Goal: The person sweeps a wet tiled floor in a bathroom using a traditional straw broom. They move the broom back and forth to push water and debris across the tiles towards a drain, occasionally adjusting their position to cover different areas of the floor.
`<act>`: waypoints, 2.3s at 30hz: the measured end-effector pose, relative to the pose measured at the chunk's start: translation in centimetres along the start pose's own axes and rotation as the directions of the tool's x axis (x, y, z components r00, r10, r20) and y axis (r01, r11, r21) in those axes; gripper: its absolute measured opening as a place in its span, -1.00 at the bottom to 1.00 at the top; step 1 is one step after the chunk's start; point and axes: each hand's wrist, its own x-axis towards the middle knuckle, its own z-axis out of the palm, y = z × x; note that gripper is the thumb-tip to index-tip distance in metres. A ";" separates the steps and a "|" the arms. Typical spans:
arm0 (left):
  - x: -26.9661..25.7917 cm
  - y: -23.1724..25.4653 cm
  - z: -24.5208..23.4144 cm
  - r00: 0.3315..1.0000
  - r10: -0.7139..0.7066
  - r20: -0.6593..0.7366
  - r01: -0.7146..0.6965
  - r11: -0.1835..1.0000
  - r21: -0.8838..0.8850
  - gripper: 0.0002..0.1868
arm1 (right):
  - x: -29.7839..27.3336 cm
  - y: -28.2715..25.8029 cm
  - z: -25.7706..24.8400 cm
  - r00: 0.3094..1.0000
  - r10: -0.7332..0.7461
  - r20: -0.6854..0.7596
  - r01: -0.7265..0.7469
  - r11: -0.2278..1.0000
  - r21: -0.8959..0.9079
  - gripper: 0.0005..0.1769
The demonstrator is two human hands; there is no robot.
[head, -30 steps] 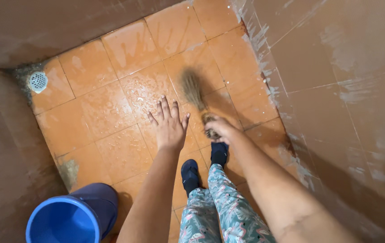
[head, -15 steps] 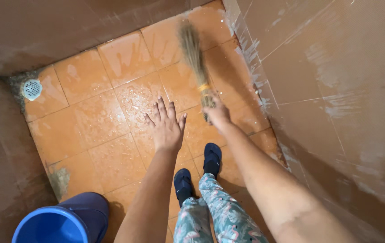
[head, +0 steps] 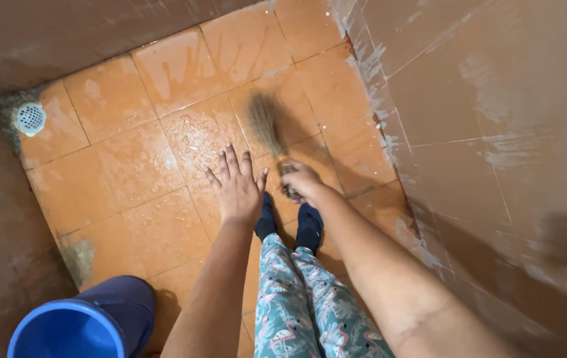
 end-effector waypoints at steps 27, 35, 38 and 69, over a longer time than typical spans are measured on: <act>6.6 -5.8 -2.5 0.997 0.036 0.070 -0.037 0.999 0.014 -0.26 | 4.7 -2.3 -2.8 0.965 0.013 -0.262 -0.013 1.000 0.004 -0.31; 8.4 -7.2 -3.0 0.998 0.047 0.044 -0.047 0.999 0.005 -0.24 | 2.1 -11.2 7.9 0.978 -0.074 0.195 0.090 0.993 -0.077 -0.23; 9.3 -7.7 -4.0 0.997 0.026 0.073 -0.029 0.999 0.040 -0.26 | 2.4 -13.0 7.7 0.985 -0.156 0.079 0.170 0.961 -0.219 -0.14; 13.1 -7.8 -6.0 0.999 0.011 0.049 -0.012 0.999 0.033 -0.24 | 2.7 -14.3 8.4 0.978 -0.206 -0.031 0.191 0.944 -0.268 -0.24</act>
